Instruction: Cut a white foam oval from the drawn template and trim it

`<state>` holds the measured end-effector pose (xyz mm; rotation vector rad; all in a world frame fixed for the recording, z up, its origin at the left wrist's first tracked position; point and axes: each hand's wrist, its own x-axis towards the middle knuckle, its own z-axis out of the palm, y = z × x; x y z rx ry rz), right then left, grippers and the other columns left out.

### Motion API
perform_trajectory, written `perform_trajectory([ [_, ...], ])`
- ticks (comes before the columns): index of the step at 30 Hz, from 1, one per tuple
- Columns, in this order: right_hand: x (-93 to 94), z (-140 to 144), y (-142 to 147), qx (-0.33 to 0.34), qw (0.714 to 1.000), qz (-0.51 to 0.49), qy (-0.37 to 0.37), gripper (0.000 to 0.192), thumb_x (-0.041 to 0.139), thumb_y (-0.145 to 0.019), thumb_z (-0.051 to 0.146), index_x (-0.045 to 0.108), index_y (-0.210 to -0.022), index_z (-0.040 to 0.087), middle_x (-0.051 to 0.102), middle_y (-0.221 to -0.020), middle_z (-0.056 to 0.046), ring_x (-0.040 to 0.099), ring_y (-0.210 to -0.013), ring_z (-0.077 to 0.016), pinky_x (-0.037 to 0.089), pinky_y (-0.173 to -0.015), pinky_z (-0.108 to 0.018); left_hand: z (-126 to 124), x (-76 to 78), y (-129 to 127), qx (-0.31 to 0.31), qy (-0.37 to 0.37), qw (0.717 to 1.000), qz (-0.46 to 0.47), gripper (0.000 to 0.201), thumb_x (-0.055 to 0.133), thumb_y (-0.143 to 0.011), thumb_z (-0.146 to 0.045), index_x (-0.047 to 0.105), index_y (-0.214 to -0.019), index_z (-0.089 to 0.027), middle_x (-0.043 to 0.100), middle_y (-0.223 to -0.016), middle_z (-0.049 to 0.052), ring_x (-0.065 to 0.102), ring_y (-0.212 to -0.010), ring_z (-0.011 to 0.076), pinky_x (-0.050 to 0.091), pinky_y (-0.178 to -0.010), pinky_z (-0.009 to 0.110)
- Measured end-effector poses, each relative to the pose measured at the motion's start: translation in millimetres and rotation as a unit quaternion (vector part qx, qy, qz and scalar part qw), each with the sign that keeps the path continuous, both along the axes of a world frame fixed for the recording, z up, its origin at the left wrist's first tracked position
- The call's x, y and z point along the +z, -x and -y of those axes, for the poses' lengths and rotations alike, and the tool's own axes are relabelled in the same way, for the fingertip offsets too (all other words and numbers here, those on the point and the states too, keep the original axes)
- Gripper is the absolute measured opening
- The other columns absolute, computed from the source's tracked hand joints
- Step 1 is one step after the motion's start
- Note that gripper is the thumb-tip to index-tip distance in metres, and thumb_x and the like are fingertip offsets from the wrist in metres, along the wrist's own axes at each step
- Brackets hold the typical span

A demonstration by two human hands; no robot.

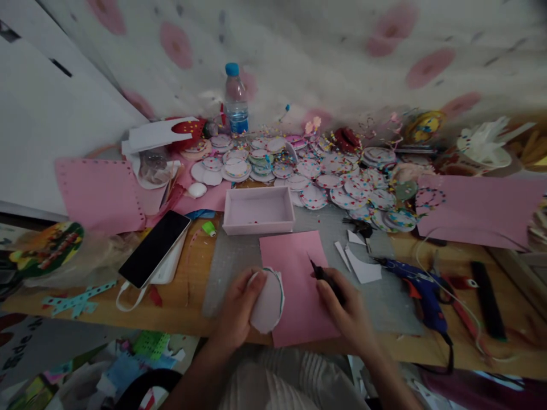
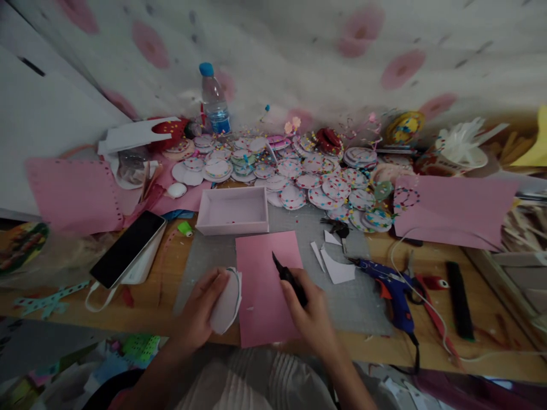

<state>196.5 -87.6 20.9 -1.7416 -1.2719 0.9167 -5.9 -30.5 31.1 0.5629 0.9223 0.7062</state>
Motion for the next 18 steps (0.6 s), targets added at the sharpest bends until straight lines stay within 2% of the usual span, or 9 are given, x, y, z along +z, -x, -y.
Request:
perform_trajectory([
  [2,8.1,-1.4,9.1,-0.004,0.992,-0.12,0.04,0.034,0.051,-0.089,0.049,0.059,-0.097,0.018,0.057,-0.065,0.001,0.049,-0.047,-0.0108,0.038,-0.044,-0.022,-7.3,5.6,2.4,-0.006,-0.073,0.993,-0.092,0.027,0.064,-0.084,-0.042,0.057,-0.075,-0.018,0.047,-0.059,-0.006,0.04,-0.052,0.006,0.029,-0.047,0.015],
  [5,16.9,-8.3,22.7,0.004,0.958,-0.274,0.085,0.036,0.058,-0.084,0.052,0.057,-0.093,0.017,0.054,-0.062,0.004,0.033,-0.038,-0.0046,0.028,-0.038,-0.02,-17.6,20.5,4.8,-0.104,-0.182,0.963,-0.172,0.028,0.059,-0.087,-0.042,0.057,-0.072,-0.018,0.046,-0.059,-0.005,0.04,-0.054,0.0093,0.029,-0.049,0.018],
  [7,19.4,-16.4,26.6,0.022,0.94,-0.323,0.105,0.035,0.062,-0.082,0.051,0.057,-0.087,0.017,0.049,-0.054,0.007,0.031,-0.037,-0.004,0.025,-0.038,-0.019,-26.4,29.1,4.3,-0.175,-0.233,0.937,-0.191,0.025,0.055,-0.089,-0.038,0.058,-0.074,-0.019,0.047,-0.06,-0.004,0.042,-0.056,0.0107,0.03,-0.051,0.019],
  [9,19.5,-26.9,25.6,0.031,0.932,-0.34,0.117,0.033,0.066,-0.08,0.048,0.056,-0.079,0.017,0.041,-0.045,0.009,0.03,-0.036,-0.0043,0.023,-0.037,-0.018,-37.8,32.8,0.9,-0.21,-0.286,0.909,-0.219,0.02,0.054,-0.089,-0.034,0.06,-0.078,-0.019,0.052,-0.063,-0.003,0.047,-0.06,0.0122,0.032,-0.054,0.019],
  [12,16.5,-45.7,18.1,0.01,0.939,-0.329,0.102,0.033,0.07,-0.076,0.047,0.055,-0.075,0.017,0.04,-0.042,0.01,0.03,-0.035,-0.0045,0.023,-0.036,-0.019,-57.6,29.0,-9.8,-0.19,-0.394,0.86,-0.263,0.014,0.055,-0.088,-0.031,0.064,-0.088,-0.02,0.063,-0.082,0.001,0.055,-0.077,0.0168,0.039,-0.071,0.023],
  [15,11.5,-64.6,9.6,-0.013,0.948,-0.31,0.068,0.033,0.071,-0.074,0.046,0.056,-0.074,0.017,0.041,-0.041,0.01,0.031,-0.035,-0.0048,0.024,-0.036,-0.019,-72.9,20.5,-23.7,-0.162,-0.487,0.811,-0.28,0.019,0.049,-0.091,-0.027,0.065,-0.1,-0.021,0.063,-0.098,0.005,0.055,-0.096,0.0216,0.037,-0.087,0.031],
  [18,5.6,-78.2,3.7,-0.016,0.952,-0.301,0.044,0.032,0.07,-0.075,0.046,0.056,-0.072,0.018,0.041,-0.042,0.009,0.032,-0.036,-0.005,0.025,-0.036,-0.019,-79.1,11.9,-34.7,-0.158,-0.503,0.799,-0.29,0.022,0.063,-0.082,-0.03,0.063,-0.102,-0.021,0.059,-0.096,0.005,0.053,-0.094,0.0233,0.037,-0.084,0.03],
])
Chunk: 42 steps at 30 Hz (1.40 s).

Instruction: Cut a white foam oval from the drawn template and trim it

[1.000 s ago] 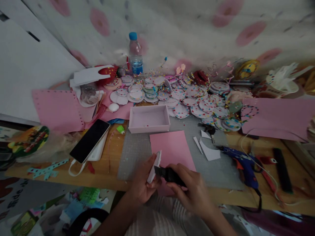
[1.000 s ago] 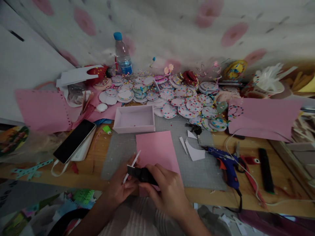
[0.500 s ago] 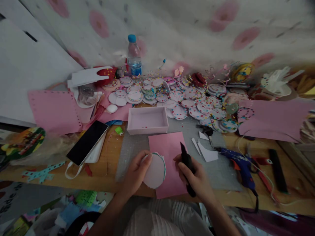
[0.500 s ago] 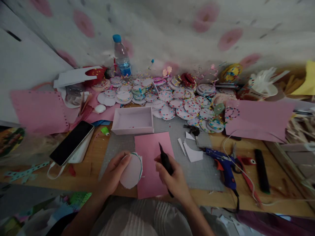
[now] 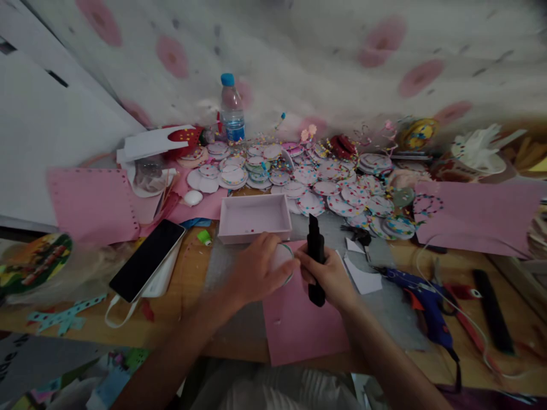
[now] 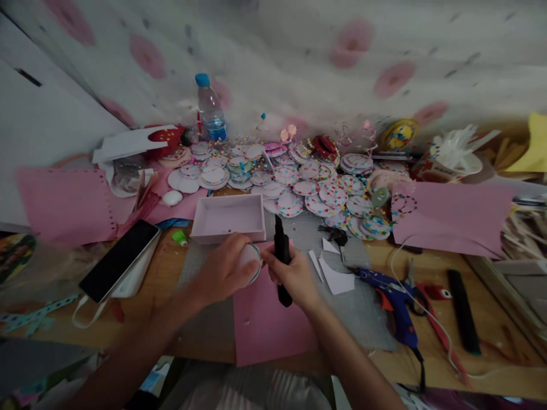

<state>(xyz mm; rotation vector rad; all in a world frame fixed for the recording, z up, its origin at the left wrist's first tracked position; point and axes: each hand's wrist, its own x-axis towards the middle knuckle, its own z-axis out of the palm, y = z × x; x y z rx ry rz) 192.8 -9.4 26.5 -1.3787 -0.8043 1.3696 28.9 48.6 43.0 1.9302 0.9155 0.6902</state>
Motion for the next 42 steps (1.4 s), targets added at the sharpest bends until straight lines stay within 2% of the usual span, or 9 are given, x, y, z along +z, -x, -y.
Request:
perform_trajectory([
  [5,-6.5,-5.8,-2.0,0.014,1.0,-0.01,0.005,0.034,0.071,-0.074,0.048,0.057,-0.071,0.017,0.044,-0.044,0.008,0.034,-0.037,-0.0055,0.026,-0.037,-0.02,-1.3,-13.3,-6.2,0.012,0.065,0.996,0.063,0.044,0.082,-0.055,-0.021,0.06,-0.093,-0.021,0.054,-0.086,0.001,0.047,-0.078,0.0185,0.033,-0.07,0.025],
  [13,-6.0,-0.7,-0.2,0.077,0.997,-0.02,0.016,0.039,0.068,-0.075,0.054,0.053,-0.074,0.018,0.053,-0.053,0.004,0.042,-0.041,-0.0068,0.031,-0.039,-0.02,-4.3,-19.7,-3.3,-0.087,0.048,0.994,0.046,0.032,0.07,-0.071,-0.027,0.057,-0.099,-0.021,0.052,-0.091,0.004,0.047,-0.082,0.021,0.034,-0.075,0.029],
  [18,-12.0,4.8,-6.5,0.102,0.993,0.052,-0.035,0.039,0.053,-0.084,0.059,0.048,-0.077,0.021,0.045,-0.053,0.006,0.039,-0.041,-0.0086,0.031,-0.041,-0.023,-4.1,-23.1,-0.3,-0.125,0.139,0.978,0.088,0.023,0.056,-0.075,-0.022,0.055,-0.098,-0.021,0.05,-0.092,0.004,0.045,-0.086,0.0211,0.034,-0.08,0.029],
  [20,-11.5,8.9,-12.4,0.111,0.977,0.157,-0.097,0.041,0.045,-0.087,0.061,0.048,-0.08,0.021,0.045,-0.056,0.005,0.041,-0.046,-0.0107,0.032,-0.045,-0.024,-3.4,-23.7,2.2,-0.107,0.206,0.965,0.119,0.02,0.051,-0.076,-0.023,0.051,-0.096,-0.022,0.045,-0.088,0.001,0.041,-0.08,0.0185,0.034,-0.076,0.028],
  [22,-8.8,12.6,-17.2,0.135,0.935,0.296,-0.142,0.04,0.04,-0.09,0.059,0.048,-0.082,0.021,0.048,-0.06,0.003,0.044,-0.051,-0.0128,0.03,-0.048,-0.025,-3.1,-23.0,4.9,-0.104,0.248,0.953,0.14,0.023,0.051,-0.076,-0.027,0.047,-0.097,-0.022,0.04,-0.086,0.0,0.038,-0.078,0.0173,0.033,-0.073,0.027],
  [25,-3.9,15.5,-17.4,0.184,0.864,0.44,-0.16,0.034,0.037,-0.093,0.051,0.048,-0.081,0.021,0.051,-0.06,0.002,0.048,-0.051,-0.014,0.027,-0.05,-0.025,-3.0,-20.9,7.7,-0.122,0.236,0.954,0.136,0.035,0.062,-0.072,-0.033,0.044,-0.1,-0.022,0.038,-0.089,0.0,0.037,-0.08,0.0172,0.033,-0.072,0.026],
  [28,-2.0,15.6,-11.5,0.22,0.829,0.479,-0.187,0.033,0.037,-0.094,0.048,0.049,-0.081,0.02,0.053,-0.06,0.001,0.05,-0.051,-0.0142,0.026,-0.05,-0.025,-2.1,-21.3,8.4,-0.124,0.216,0.961,0.118,0.043,0.07,-0.067,-0.036,0.044,-0.098,-0.022,0.038,-0.091,0.0,0.036,-0.081,0.017,0.032,-0.073,0.025],
  [34,-5.6,13.8,-8.5,0.235,0.808,0.491,-0.224,0.036,0.035,-0.094,0.05,0.048,-0.08,0.02,0.054,-0.063,0.0,0.051,-0.054,-0.0144,0.028,-0.053,-0.025,-0.1,-25.4,9.4,-0.129,0.223,0.961,0.097,0.044,0.071,-0.07,-0.037,0.043,-0.101,-0.023,0.038,-0.094,-0.001,0.036,-0.084,0.0163,0.034,-0.075,0.024],
  [42,-8.2,14.8,-11.3,0.248,0.81,0.481,-0.224,0.035,0.036,-0.094,0.05,0.05,-0.084,0.019,0.055,-0.064,0.0,0.052,-0.056,-0.0157,0.029,-0.054,-0.025,0.6,-27.5,8.9,-0.152,0.226,0.957,0.103,0.044,0.065,-0.079,-0.034,0.045,-0.117,-0.024,0.045,-0.105,0.003,0.044,-0.097,0.0192,0.038,-0.088,0.031],
])
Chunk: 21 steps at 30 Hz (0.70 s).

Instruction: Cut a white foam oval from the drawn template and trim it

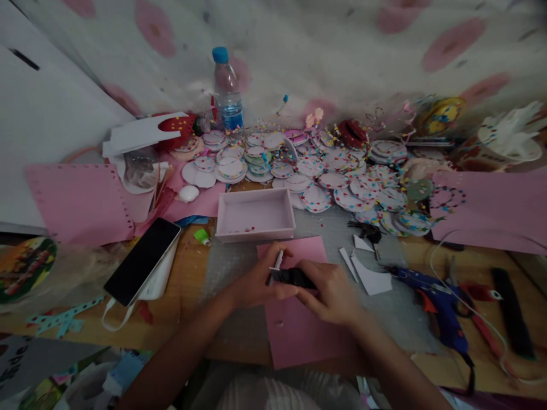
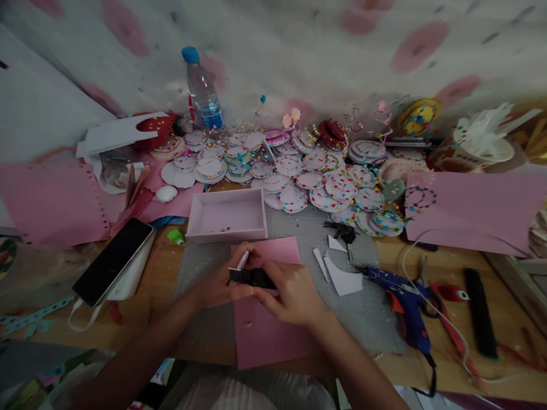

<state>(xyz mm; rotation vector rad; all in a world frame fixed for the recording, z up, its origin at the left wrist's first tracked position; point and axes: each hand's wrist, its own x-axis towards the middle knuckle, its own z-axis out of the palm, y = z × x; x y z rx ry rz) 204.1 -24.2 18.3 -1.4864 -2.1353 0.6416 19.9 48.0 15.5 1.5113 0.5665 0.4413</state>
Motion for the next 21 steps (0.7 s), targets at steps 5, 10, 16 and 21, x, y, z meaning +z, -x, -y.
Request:
perform_trajectory([
  [5,0.8,-2.7,-0.8,-0.009,1.0,-0.003,-0.021,0.037,0.035,-0.095,0.051,0.049,-0.082,0.02,0.055,-0.061,0.0,0.052,-0.053,-0.0154,0.027,-0.052,-0.025,1.1,-5.0,1.2,-0.019,0.002,1.0,0.013,0.053,0.053,-0.088,-0.038,0.035,-0.135,-0.024,0.044,-0.13,0.008,0.042,-0.121,0.0256,0.034,-0.103,0.041],
  [10,-0.5,-2.9,0.4,-0.028,0.999,0.007,-0.033,0.037,0.037,-0.095,0.052,0.048,-0.078,0.02,0.055,-0.06,0.0,0.052,-0.051,-0.0149,0.027,-0.051,-0.025,2.4,-7.2,0.6,0.003,-0.07,0.998,0.005,0.047,0.047,-0.092,-0.035,0.035,-0.135,-0.022,0.049,-0.127,0.009,0.046,-0.117,0.0254,0.037,-0.102,0.043],
  [16,-4.1,-1.1,-0.3,-0.031,0.999,0.01,-0.034,0.039,0.036,-0.095,0.054,0.048,-0.078,0.02,0.054,-0.059,0.0,0.051,-0.05,-0.0145,0.026,-0.05,-0.025,1.9,-4.3,-3.8,0.032,-0.157,0.987,0.003,0.038,0.046,-0.089,-0.033,0.043,-0.124,-0.018,0.055,-0.113,0.01,0.055,-0.101,0.0234,0.045,-0.091,0.041],
  [21,-5.5,-1.2,0.5,-0.037,0.998,0.01,-0.054,0.041,0.036,-0.095,0.055,0.05,-0.079,0.019,0.054,-0.059,0.0,0.052,-0.051,-0.0145,0.027,-0.05,-0.025,1.9,-3.4,-4.8,0.049,-0.211,0.976,-0.002,0.036,0.046,-0.088,-0.032,0.044,-0.12,-0.016,0.056,-0.102,0.009,0.055,-0.091,0.0224,0.047,-0.084,0.04],
])
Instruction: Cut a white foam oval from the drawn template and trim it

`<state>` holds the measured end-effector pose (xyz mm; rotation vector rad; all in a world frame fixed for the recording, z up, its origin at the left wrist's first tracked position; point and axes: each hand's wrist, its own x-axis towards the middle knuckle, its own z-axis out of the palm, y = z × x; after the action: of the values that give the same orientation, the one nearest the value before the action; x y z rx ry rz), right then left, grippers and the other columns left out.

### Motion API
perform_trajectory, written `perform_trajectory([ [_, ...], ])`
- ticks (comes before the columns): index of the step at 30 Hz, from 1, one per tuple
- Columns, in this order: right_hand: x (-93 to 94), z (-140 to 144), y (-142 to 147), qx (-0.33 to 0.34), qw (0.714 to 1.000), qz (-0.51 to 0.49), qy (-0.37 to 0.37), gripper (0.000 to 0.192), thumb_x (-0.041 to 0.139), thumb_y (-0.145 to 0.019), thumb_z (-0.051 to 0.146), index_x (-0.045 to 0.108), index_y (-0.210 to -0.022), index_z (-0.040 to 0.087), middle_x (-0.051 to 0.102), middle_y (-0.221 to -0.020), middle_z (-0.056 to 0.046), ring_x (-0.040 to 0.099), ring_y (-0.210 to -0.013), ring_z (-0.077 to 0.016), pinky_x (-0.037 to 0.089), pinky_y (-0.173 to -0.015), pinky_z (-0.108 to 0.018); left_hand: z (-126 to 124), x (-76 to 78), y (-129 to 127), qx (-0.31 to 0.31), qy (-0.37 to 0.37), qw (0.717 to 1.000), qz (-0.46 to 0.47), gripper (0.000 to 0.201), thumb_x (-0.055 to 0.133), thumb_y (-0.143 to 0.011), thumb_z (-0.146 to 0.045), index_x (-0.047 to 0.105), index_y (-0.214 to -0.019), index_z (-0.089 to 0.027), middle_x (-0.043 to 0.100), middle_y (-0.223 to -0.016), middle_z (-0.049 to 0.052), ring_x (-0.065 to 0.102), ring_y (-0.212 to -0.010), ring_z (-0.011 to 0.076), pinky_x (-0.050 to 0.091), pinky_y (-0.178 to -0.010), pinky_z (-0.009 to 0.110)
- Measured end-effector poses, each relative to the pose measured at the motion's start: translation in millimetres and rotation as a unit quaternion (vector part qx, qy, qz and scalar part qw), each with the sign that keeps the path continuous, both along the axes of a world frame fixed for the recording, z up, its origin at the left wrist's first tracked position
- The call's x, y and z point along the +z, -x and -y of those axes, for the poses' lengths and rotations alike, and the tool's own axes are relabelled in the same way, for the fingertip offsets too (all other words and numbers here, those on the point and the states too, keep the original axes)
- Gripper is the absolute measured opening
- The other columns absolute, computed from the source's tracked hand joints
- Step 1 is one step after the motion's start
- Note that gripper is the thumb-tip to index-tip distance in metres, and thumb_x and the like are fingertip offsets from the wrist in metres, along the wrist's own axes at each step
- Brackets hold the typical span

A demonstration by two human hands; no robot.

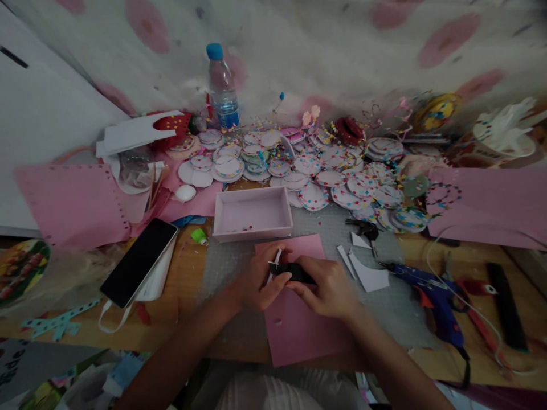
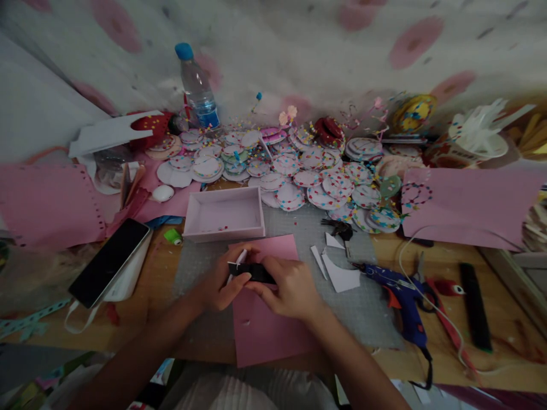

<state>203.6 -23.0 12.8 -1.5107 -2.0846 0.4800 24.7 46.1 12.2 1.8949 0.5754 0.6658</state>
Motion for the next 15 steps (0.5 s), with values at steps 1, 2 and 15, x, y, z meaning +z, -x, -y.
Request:
perform_trajectory([
  [1,0.1,-0.2,0.5,-0.002,1.0,0.0,-0.005,0.042,0.036,-0.095,0.055,0.05,-0.079,0.019,0.055,-0.059,0.0,0.052,-0.051,-0.0144,0.027,-0.05,-0.025,0.4,-0.2,-0.1,0.003,-0.008,1.0,0.002,0.036,0.046,-0.088,-0.032,0.044,-0.12,-0.017,0.056,-0.101,0.009,0.055,-0.09,0.0221,0.047,-0.084,0.04],
  [2,0.3,-0.4,1.1,-0.005,1.0,0.001,-0.011,0.043,0.036,-0.095,0.056,0.05,-0.078,0.019,0.054,-0.059,0.0,0.052,-0.051,-0.0144,0.028,-0.05,-0.025,0.7,-0.4,-0.2,0.005,-0.014,1.0,0.005,0.036,0.046,-0.088,-0.032,0.043,-0.12,-0.017,0.056,-0.1,0.009,0.055,-0.089,0.0218,0.047,-0.083,0.04],
  [15,1.0,4.3,9.3,-0.069,0.991,0.01,-0.112,0.043,0.044,-0.092,0.056,0.055,-0.077,0.017,0.058,-0.059,-0.003,0.056,-0.053,-0.0153,0.032,-0.052,-0.025,3.6,0.1,-2.0,0.032,-0.057,0.996,0.064,0.033,0.044,-0.087,-0.028,0.044,-0.118,-0.017,0.051,-0.098,0.008,0.052,-0.086,0.0204,0.046,-0.076,0.036],
])
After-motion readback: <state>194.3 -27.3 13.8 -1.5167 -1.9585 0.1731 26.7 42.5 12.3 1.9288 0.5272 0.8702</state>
